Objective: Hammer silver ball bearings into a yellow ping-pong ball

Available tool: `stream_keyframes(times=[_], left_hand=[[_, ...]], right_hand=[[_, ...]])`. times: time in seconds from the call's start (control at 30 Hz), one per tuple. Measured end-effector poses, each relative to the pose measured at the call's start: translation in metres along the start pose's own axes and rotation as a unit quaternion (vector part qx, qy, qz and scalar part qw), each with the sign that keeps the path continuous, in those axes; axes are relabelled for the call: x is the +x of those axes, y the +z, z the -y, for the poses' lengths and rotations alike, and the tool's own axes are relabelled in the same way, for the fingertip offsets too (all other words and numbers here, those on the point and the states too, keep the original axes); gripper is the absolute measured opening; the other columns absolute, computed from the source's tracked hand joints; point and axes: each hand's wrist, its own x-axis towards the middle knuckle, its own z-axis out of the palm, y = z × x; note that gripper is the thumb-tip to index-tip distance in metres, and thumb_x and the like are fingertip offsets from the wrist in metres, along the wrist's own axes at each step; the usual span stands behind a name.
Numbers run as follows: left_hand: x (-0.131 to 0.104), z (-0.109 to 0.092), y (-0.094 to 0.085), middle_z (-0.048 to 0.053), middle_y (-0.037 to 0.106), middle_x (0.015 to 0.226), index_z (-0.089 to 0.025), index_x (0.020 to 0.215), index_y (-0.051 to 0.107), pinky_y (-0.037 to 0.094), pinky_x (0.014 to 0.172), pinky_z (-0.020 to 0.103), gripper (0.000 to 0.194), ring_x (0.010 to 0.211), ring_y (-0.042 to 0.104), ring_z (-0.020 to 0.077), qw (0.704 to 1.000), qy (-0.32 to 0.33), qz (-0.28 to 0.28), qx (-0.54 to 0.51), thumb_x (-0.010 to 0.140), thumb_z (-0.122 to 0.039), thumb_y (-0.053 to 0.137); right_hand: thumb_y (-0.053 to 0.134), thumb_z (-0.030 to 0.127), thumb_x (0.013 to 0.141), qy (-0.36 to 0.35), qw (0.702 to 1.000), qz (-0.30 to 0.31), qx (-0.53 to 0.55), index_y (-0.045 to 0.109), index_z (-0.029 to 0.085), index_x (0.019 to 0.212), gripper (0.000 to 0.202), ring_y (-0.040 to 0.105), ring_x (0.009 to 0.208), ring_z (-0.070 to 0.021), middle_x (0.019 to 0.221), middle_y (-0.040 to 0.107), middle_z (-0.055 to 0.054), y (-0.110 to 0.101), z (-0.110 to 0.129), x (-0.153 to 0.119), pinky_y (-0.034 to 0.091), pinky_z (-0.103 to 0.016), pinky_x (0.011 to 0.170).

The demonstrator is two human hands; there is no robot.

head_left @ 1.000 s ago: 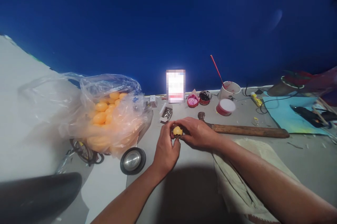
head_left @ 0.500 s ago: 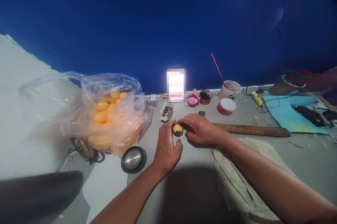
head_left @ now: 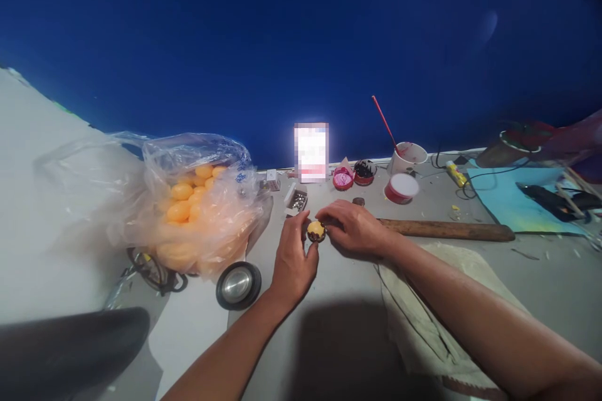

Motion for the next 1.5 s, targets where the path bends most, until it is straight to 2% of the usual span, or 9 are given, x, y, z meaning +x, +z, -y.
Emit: stream_keyframes(times=[0.17, 0.3, 0.53, 0.67, 0.77, 0.97, 1.07, 1.23, 1.5], left_hand=[[0.0, 0.0, -0.001, 0.013, 0.064, 0.126, -0.021, 0.138, 0.049, 0.051, 0.102, 0.047, 0.05, 0.116, 0.062, 0.0278, 0.999, 0.007, 0.016, 0.034, 0.09, -0.017, 0.063], [0.003, -0.003, -0.004, 0.009, 0.068, 0.115, -0.023, 0.121, 0.059, 0.052, 0.096, 0.043, 0.029, 0.107, 0.064, 0.0257, 0.999, 0.017, 0.035, 0.016, 0.092, -0.019, 0.061], [0.002, -0.005, -0.006, 0.004, 0.071, 0.111, -0.025, 0.116, 0.062, 0.05, 0.094, 0.04, 0.034, 0.104, 0.065, 0.0249, 0.997, -0.064, 0.031, -0.039, 0.084, -0.021, 0.074], [0.002, -0.005, -0.006, 0.004, 0.07, 0.111, -0.025, 0.117, 0.063, 0.051, 0.093, 0.04, 0.037, 0.105, 0.064, 0.0253, 0.997, -0.06, 0.033, -0.033, 0.083, -0.02, 0.074], [0.003, -0.005, -0.006, 0.006, 0.069, 0.11, -0.024, 0.116, 0.063, 0.051, 0.093, 0.043, 0.038, 0.106, 0.063, 0.0274, 0.999, -0.034, 0.025, 0.006, 0.08, -0.016, 0.073], [0.003, -0.005, -0.005, 0.006, 0.068, 0.108, -0.023, 0.11, 0.062, 0.051, 0.092, 0.041, 0.033, 0.104, 0.062, 0.0259, 1.0, -0.007, 0.025, 0.017, 0.08, -0.013, 0.07], [0.003, -0.004, -0.006, 0.005, 0.069, 0.114, -0.024, 0.118, 0.06, 0.052, 0.094, 0.039, 0.035, 0.105, 0.065, 0.0233, 0.999, -0.024, 0.035, -0.026, 0.084, -0.014, 0.067], [0.003, -0.005, -0.005, 0.006, 0.068, 0.117, -0.024, 0.125, 0.058, 0.054, 0.092, 0.036, 0.045, 0.103, 0.067, 0.0214, 0.997, -0.054, 0.018, -0.042, 0.083, -0.014, 0.069], [0.002, -0.005, -0.008, 0.005, 0.055, 0.108, -0.023, 0.122, 0.063, 0.056, 0.087, 0.034, 0.039, 0.097, 0.062, 0.0201, 0.998, 0.012, -0.023, 0.051, 0.085, -0.013, 0.069]], right_hand=[[0.058, 0.01, 0.086, -0.005, 0.998, 0.038, -0.057, 0.07, 0.018, 0.11, 0.028, 0.062, 0.094, -0.0233, 0.099, 0.071, -0.009, 0.0, 0.002, 0.0, 0.044, -0.034, 0.084], [0.058, 0.013, 0.089, -0.022, 0.995, 0.063, -0.076, 0.072, 0.018, 0.105, 0.022, 0.061, 0.094, -0.0241, 0.095, 0.07, -0.009, 0.0, 0.001, 0.001, 0.044, -0.036, 0.085], [0.064, 0.01, 0.085, 0.0, 0.994, -0.018, 0.108, 0.074, 0.021, 0.095, 0.017, 0.066, 0.09, -0.019, 0.092, 0.074, -0.003, -0.002, 0.003, 0.002, 0.049, -0.032, 0.084], [0.063, 0.012, 0.086, 0.029, 0.985, -0.057, 0.16, 0.075, 0.022, 0.092, 0.017, 0.068, 0.084, -0.0169, 0.09, 0.076, -0.001, -0.002, 0.008, 0.002, 0.05, -0.029, 0.079], [0.062, 0.013, 0.088, 0.051, 0.99, -0.074, 0.109, 0.075, 0.022, 0.091, 0.016, 0.068, 0.082, -0.0167, 0.087, 0.076, -0.001, -0.002, 0.004, 0.003, 0.049, -0.029, 0.078], [0.063, 0.011, 0.085, -0.001, 0.999, 0.048, -0.023, 0.076, 0.021, 0.099, 0.022, 0.067, 0.093, -0.0219, 0.095, 0.076, -0.005, -0.002, -0.003, 0.002, 0.046, -0.032, 0.082], [0.064, 0.01, 0.082, -0.025, 0.997, 0.07, -0.038, 0.075, 0.02, 0.105, 0.027, 0.066, 0.096, -0.0231, 0.098, 0.075, -0.007, -0.003, -0.002, 0.002, 0.045, -0.033, 0.083], [0.06, 0.011, 0.086, 0.008, 0.996, 0.056, -0.07, 0.073, 0.018, 0.107, 0.025, 0.064, 0.096, -0.024, 0.099, 0.073, -0.008, -0.002, 0.001, 0.001, 0.044, -0.034, 0.082], [0.055, 0.006, 0.085, 0.006, 0.999, 0.037, -0.037, 0.072, 0.019, 0.108, 0.032, 0.065, 0.095, -0.0214, 0.1, 0.074, -0.007, 0.001, -0.002, 0.0, 0.045, -0.031, 0.082]])
